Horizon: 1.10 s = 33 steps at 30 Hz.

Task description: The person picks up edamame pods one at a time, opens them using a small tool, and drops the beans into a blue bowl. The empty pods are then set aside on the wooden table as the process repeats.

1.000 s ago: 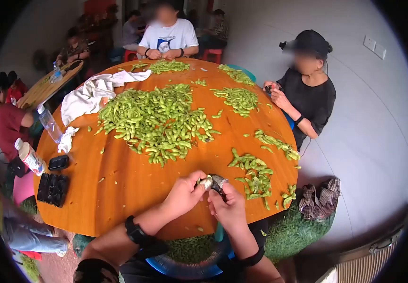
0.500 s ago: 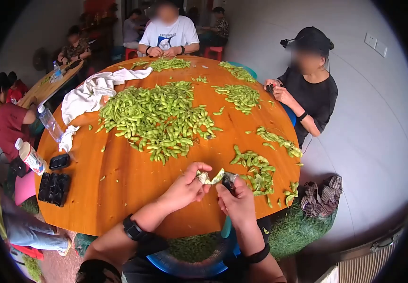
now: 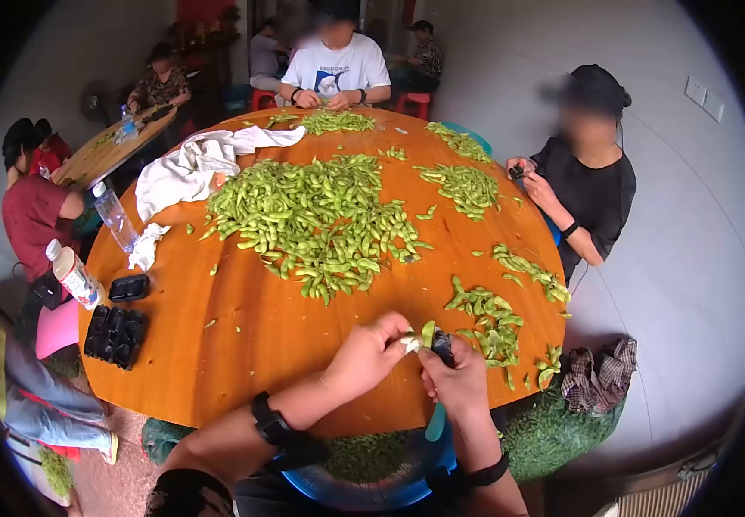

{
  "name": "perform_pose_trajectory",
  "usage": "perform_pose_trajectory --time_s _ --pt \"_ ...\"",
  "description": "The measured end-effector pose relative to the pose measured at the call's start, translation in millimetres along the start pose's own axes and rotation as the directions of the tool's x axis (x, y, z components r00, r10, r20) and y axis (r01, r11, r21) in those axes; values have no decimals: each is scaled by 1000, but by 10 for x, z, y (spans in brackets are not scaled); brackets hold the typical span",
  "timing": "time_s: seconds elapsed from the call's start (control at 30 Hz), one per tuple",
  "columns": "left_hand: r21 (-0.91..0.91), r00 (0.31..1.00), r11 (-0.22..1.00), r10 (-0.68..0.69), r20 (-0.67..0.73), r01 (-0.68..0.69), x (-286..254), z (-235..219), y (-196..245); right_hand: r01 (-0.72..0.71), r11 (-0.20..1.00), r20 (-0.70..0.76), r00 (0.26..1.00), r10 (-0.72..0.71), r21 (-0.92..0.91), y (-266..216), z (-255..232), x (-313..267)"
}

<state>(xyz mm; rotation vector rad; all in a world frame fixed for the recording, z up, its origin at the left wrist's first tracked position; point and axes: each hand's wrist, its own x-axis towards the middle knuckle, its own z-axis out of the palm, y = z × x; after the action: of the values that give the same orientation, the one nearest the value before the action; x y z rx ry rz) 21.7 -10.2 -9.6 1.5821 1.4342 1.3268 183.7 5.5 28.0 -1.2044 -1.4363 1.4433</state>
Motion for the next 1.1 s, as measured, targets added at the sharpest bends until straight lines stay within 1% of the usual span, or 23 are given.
perform_pose_trajectory --time_s 0.07,0.1,0.17,0.2,0.23,0.27,0.3,0.33,0.37,0.4,0.47,0.53,0.57,0.63,0.67,0.7,0.77,0.83,0.87,0.97,1.03,1.07,1.1 --pt "156 992 981 107 63 -116 -19 0 44 3 1000 11 1000 -3 -9 22 -10 1" --pt "159 993 981 104 59 -112 -34 -12 56 4 1000 17 1000 -4 -19 36 -14 -4" --pt "278 962 929 194 194 -244 -50 -30 70 28 998 28 999 -27 -54 27 -21 -17" --pt "162 954 970 131 270 -179 -34 -47 75 32 998 74 997 -28 -45 28 -32 -26" --pt "162 955 971 129 268 -177 -13 -68 81 35 999 119 992 -30 -37 25 -44 -37" --pt "40 928 998 21 373 -39 6 -89 85 33 999 122 992 -28 -39 9 -55 -54" --pt "-65 873 991 -68 483 114 10 -100 86 -16 1000 128 992 17 -4 -14 -61 -71" --pt "-65 874 991 -71 481 116 6 -91 69 -66 997 136 989 61 32 -28 -69 -78" --pt "-234 856 946 -78 511 226 4 -70 40 -68 997 138 988 62 32 -28 -96 -71" --pt "-389 837 860 -78 541 331 -4 -51 28 -107 988 179 980 87 107 -23 -137 -63" --pt "-380 832 847 -123 540 372 -2 -49 49 -144 969 229 969 97 201 -5 -183 -51" --pt "-370 824 832 -168 541 413 -15 -25 93 -160 967 233 966 112 200 -10 -212 -54" --pt "-355 846 842 -199 495 406 -17 -12 133 -170 965 238 964 121 200 -22 -223 -54" --pt "-337 869 856 -226 440 393 -6 -14 156 -183 967 185 971 149 178 -84 -304 -64" --pt "-305 894 881 -235 382 362 5 -19 120 -185 969 125 978 165 166 -107 -373 -62" --pt "-272 915 902 -242 323 335 4 -25 101 -162 972 125 982 142 170 -55 -491 -19" --pt "-317 908 875 -263 325 367 -3 -63 172 -119 985 85 990 109 122 -11 -628 79" --pt "-183 909 917 -292 298 354 -13 -27 194 -115 992 45 993 113 51 -21 -602 104" --pt "-187 906 915 -289 311 356 -24 3 181 -121 992 75 990 117 47 -15 -556 103" --pt "-73 932 950 -281 227 304 -7 11 135 -124 991 117 986 119 40 2 -506 122" --pt "47 964 981 -194 181 188 -20 -76 143 32 997 -17 999 -33 -66 4 -563 156" --pt "56 966 981 -194 170 187 -29 -146 206 63 993 -56 996 -69 -102 57 -672 219" --pt "166 965 973 -189 182 159 -29 -233 334 168 976 -98 978 -182 -138 172 -802 330"
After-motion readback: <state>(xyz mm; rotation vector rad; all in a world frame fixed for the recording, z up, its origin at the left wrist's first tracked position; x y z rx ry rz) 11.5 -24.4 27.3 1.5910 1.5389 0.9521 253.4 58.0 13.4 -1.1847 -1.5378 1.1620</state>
